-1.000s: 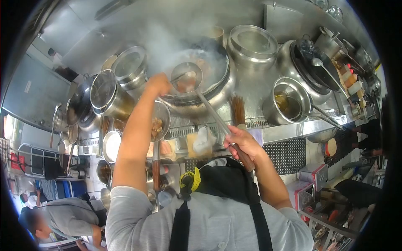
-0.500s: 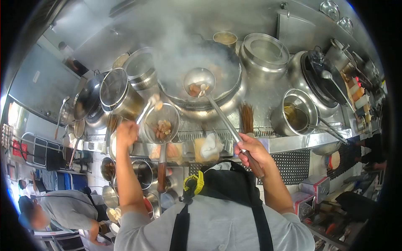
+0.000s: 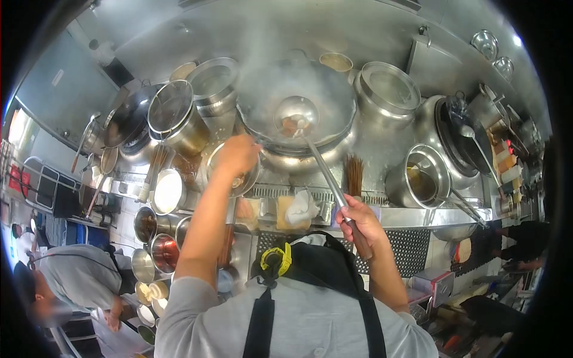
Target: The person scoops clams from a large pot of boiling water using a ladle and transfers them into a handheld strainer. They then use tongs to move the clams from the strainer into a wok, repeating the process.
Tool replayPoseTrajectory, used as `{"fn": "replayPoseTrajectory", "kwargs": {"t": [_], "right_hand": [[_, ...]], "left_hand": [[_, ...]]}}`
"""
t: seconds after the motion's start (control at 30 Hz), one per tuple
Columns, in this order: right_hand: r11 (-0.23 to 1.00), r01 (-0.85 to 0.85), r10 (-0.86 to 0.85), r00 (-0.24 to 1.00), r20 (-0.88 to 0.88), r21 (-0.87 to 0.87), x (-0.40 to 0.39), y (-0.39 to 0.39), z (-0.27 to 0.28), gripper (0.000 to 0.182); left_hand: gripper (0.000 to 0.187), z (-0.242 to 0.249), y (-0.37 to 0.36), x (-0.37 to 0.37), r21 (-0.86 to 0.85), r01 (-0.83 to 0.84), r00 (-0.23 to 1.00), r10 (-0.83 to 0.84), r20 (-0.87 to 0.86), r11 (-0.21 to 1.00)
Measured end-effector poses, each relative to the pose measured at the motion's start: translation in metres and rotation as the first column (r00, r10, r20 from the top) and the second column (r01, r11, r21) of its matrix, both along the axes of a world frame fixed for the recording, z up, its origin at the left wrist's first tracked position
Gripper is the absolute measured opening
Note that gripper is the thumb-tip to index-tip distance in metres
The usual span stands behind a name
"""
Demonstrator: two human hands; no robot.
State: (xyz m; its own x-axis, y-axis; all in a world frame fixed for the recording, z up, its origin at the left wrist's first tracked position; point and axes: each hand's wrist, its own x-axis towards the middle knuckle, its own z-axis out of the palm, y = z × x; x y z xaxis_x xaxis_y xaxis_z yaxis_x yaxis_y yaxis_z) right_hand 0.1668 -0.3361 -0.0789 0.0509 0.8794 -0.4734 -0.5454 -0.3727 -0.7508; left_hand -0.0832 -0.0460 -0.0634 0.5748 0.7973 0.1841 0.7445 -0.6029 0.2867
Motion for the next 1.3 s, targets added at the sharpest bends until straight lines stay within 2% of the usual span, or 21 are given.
{"fn": "replayPoseTrajectory", "kwargs": {"t": [0.07,0.17,0.27,0.4,0.47,0.53,0.63,0.73,0.8,0.87,0.97,1.03,1.13,1.2,1.3], "right_hand": [[1.000,0.000,0.000,1.000,0.005,0.002,0.000,0.000,0.000,0.064],[1.000,0.013,-0.013,1.000,-0.007,-0.001,-0.003,-0.002,0.002,0.066],[0.999,0.028,-0.028,0.999,-0.029,0.016,-0.004,-0.003,-0.003,0.067],[0.998,0.004,-0.001,0.999,-0.050,0.056,-0.003,-0.002,-0.006,0.066],[0.999,0.030,-0.026,0.996,-0.084,0.046,-0.002,-0.003,-0.006,0.064],[0.997,0.075,-0.072,0.990,-0.123,0.021,-0.004,-0.005,0.003,0.061],[0.989,0.135,-0.112,0.952,-0.283,0.060,0.000,-0.007,0.000,0.059],[0.993,0.091,-0.071,0.970,-0.233,0.073,0.002,-0.002,-0.005,0.061],[0.999,0.023,-0.022,1.000,-0.015,0.030,-0.002,0.003,-0.004,0.063],[0.998,-0.058,0.053,0.978,0.201,0.018,-0.003,0.013,-0.014,0.063],[0.991,-0.114,0.131,0.834,0.535,-0.065,-0.011,0.026,-0.003,0.064],[0.991,-0.134,0.072,0.589,0.805,0.010,0.004,0.039,-0.022,0.066],[0.992,-0.121,-0.006,0.294,0.956,0.043,0.024,0.060,-0.019,0.068],[0.992,-0.110,-0.053,0.078,0.996,0.062,0.044,0.075,-0.026,0.069],[0.999,-0.042,0.025,0.072,0.997,-0.022,0.058,0.101,-0.013,0.068]], "left_hand": [[0.024,0.006,0.001,0.050,-0.070,-0.025,0.980,0.011,-0.199,0.997],[0.026,0.012,0.004,0.090,-0.106,0.019,0.927,-0.057,-0.372,0.994],[0.024,0.001,0.018,0.090,-0.016,0.127,0.926,-0.125,-0.356,0.992],[0.021,0.029,0.017,0.049,0.036,0.017,0.978,-0.009,-0.206,0.999],[0.021,0.035,0.015,0.010,0.144,0.054,0.998,-0.046,-0.053,0.988],[0.022,0.043,0.003,-0.030,0.109,0.021,0.999,-0.024,0.022,0.994],[0.023,0.031,-0.015,-0.088,0.048,-0.161,0.987,0.162,-0.014,0.986],[0.024,-0.018,-0.021,-0.144,-0.032,-0.249,0.968,0.247,-0.055,0.968],[0.024,-0.052,-0.023,-0.164,-0.083,-0.284,0.957,0.277,-0.086,0.955],[0.025,-0.082,-0.024,-0.176,-0.129,-0.320,0.945,0.306,-0.116,0.939],[0.028,-0.100,-0.031,-0.178,-0.127,-0.383,0.919,0.362,-0.158,0.915],[0.029,-0.097,-0.041,-0.172,-0.143,-0.423,0.902,0.401,-0.161,0.895],[0.032,-0.086,-0.048,-0.171,-0.177,-0.466,0.883,0.445,-0.148,0.867],[0.033,-0.079,-0.052,-0.171,-0.182,-0.455,0.890,0.440,-0.117,0.872],[0.035,-0.092,-0.057,-0.183,-0.119,-0.395,0.915,0.402,0.040,0.911]]}}
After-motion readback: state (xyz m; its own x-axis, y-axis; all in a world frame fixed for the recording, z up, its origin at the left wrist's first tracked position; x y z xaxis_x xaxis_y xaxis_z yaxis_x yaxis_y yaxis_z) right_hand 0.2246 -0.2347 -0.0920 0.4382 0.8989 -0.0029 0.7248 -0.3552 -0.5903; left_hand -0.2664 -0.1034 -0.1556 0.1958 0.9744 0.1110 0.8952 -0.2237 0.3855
